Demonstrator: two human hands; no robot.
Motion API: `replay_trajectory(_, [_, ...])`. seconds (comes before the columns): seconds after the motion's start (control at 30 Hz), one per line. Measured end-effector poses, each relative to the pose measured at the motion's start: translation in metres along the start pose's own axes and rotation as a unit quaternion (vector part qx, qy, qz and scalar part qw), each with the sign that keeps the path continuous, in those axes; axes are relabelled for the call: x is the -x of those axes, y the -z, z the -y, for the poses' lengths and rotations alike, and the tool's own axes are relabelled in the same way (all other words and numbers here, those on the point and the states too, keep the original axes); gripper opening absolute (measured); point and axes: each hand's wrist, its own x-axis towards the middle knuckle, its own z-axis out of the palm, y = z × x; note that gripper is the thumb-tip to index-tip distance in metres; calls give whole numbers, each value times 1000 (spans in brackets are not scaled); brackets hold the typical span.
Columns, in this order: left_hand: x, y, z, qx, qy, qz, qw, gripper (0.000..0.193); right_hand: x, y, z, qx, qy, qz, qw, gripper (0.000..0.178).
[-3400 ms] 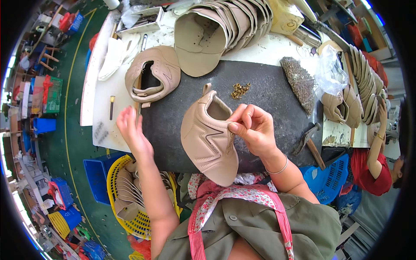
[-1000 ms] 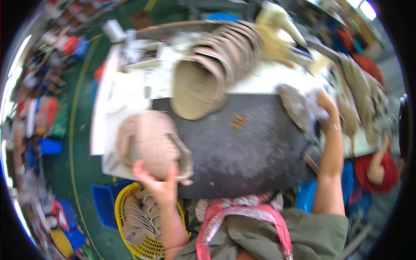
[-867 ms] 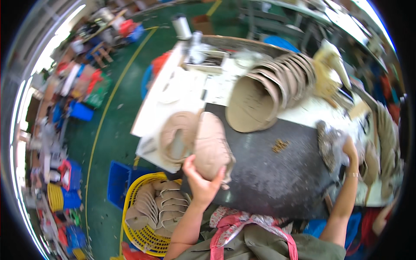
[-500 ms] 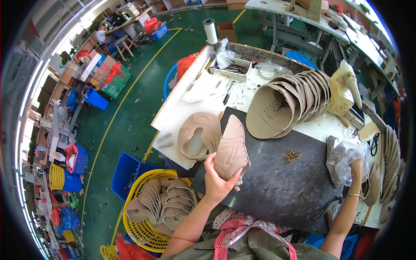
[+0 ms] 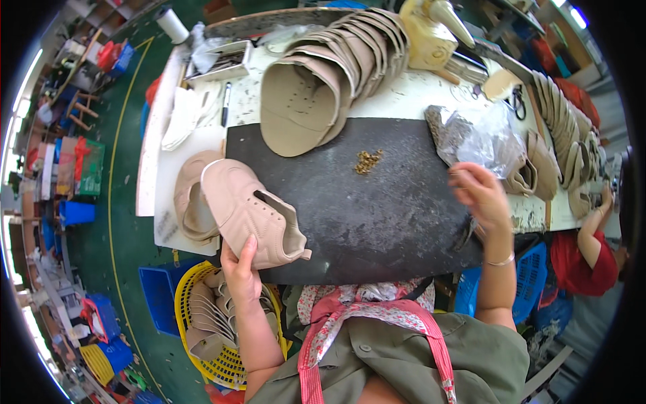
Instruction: The person assembles shoe uppers by picking up metal eyelets from the workbench and inserting them into the holes of the shoe uppers by hand.
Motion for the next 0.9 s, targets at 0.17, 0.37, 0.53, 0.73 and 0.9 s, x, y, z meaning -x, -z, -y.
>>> replay_trajectory(0.17, [12,-14,2,-14,41,41,998,51,-34,-68,-62,289,94,-3,953,14])
replay_trajectory(0.37, [27,-23,16,-42,-29,58,997,49,-52,-98,-105,597,386,-98,697,30])
replay_trajectory(0.53, [33,-35,31,19,-61,87,994,40,-48,-100,-95,597,404,-131,680,25])
replay_trajectory(0.73, [38,-38,38,5,1,128,992,34,-37,-100,-83,519,405,-109,745,14])
replay_trajectory(0.9, [36,-36,34,-22,1,154,988,34,-43,-94,-82,479,422,-73,766,13])
